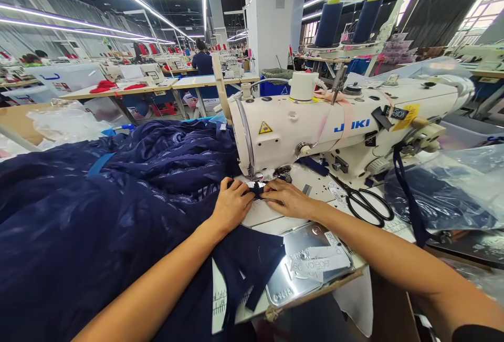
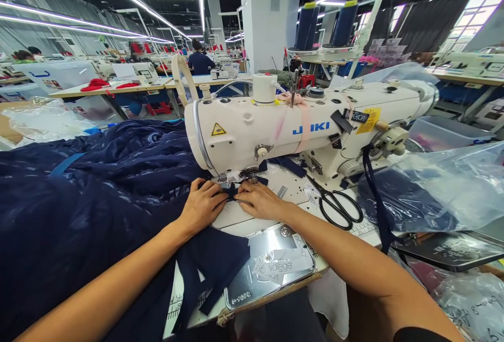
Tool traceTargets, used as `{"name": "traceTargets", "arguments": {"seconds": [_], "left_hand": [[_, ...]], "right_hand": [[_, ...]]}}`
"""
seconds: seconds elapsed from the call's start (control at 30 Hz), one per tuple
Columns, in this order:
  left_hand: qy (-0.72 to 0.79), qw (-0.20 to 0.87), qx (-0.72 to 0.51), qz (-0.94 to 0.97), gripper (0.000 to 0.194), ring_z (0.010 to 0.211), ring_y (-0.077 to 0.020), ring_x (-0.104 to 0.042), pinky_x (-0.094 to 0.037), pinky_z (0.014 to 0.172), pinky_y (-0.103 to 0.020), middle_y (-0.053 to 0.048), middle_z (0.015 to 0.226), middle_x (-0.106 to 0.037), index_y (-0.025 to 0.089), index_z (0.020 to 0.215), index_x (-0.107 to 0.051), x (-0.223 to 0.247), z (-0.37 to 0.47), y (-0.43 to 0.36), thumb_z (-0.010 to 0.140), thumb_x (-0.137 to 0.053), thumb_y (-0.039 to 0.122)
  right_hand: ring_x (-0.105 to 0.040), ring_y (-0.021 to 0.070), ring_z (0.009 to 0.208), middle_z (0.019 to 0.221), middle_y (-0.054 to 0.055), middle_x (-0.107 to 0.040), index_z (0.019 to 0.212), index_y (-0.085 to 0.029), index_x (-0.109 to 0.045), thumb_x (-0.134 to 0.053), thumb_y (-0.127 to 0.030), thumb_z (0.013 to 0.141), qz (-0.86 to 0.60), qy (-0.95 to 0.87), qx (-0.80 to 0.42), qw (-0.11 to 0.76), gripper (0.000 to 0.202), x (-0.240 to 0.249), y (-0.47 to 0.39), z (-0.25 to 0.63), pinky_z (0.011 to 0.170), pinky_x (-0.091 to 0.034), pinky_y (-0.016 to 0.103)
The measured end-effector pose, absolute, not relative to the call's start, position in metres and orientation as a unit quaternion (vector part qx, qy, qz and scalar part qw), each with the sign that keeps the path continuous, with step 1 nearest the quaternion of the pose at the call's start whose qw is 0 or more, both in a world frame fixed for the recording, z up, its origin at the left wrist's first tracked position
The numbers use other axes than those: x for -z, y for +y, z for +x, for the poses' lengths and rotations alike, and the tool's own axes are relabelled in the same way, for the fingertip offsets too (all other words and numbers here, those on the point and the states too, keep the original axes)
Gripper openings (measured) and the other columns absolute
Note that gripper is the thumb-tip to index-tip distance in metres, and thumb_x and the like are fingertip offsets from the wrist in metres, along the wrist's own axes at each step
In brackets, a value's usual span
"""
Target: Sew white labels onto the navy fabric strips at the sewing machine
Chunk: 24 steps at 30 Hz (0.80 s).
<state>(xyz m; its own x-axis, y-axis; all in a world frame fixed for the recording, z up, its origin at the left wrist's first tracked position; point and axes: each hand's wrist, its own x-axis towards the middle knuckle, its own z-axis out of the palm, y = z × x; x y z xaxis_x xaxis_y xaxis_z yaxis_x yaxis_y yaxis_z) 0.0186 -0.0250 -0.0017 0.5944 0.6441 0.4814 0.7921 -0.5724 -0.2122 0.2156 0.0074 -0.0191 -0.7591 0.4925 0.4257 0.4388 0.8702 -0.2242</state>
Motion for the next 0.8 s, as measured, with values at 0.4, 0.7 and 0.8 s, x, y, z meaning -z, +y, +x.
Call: {"name": "traceTargets", "arguments": {"seconds": [0.4, 0.7, 0.8], "left_hand": [[-0.35, 0.244, 0.153, -0.892, 0.017, 0.074, -0.017, -0.05, -0.033, 0.079, -0.037, -0.002, 0.07, -0.059, 0.017, 0.073, -0.062, 0.007, 0.022, -0.024, 0.083, -0.048, 0.015], [-0.351, 0.242, 0.142, -0.893, 0.018, 0.073, -0.0174, -0.049, -0.034, 0.075, -0.034, -0.003, 0.069, -0.058, 0.016, 0.072, -0.061, 0.009, 0.023, -0.021, 0.083, -0.047, 0.015], [-0.334, 0.243, 0.14, -0.9, 0.02, 0.072, -0.0166, -0.049, -0.035, 0.074, -0.032, -0.002, 0.068, -0.058, 0.016, 0.07, -0.059, 0.009, 0.023, -0.019, 0.084, -0.046, 0.016]], "right_hand": [[-0.05, 0.0191, 0.098, 0.105, 0.008, -0.056, 0.085, -0.018, -0.067, -0.054, -0.017, 0.079, -0.218, -0.941, -0.141, 0.218, 0.014, 0.006, 0.0, 0.225, 0.089, -0.04, 0.037], [-0.056, 0.0152, 0.086, 0.089, 0.006, -0.059, 0.08, -0.017, -0.064, -0.049, -0.013, 0.08, -0.265, -0.877, -0.221, 0.334, 0.016, 0.02, 0.006, 0.218, 0.079, -0.046, 0.031], [-0.055, 0.0167, 0.089, 0.092, 0.007, -0.058, 0.091, -0.018, -0.064, -0.046, -0.015, 0.083, -0.244, -0.902, -0.163, 0.317, 0.02, 0.023, 0.006, 0.217, 0.081, -0.044, 0.034]]}}
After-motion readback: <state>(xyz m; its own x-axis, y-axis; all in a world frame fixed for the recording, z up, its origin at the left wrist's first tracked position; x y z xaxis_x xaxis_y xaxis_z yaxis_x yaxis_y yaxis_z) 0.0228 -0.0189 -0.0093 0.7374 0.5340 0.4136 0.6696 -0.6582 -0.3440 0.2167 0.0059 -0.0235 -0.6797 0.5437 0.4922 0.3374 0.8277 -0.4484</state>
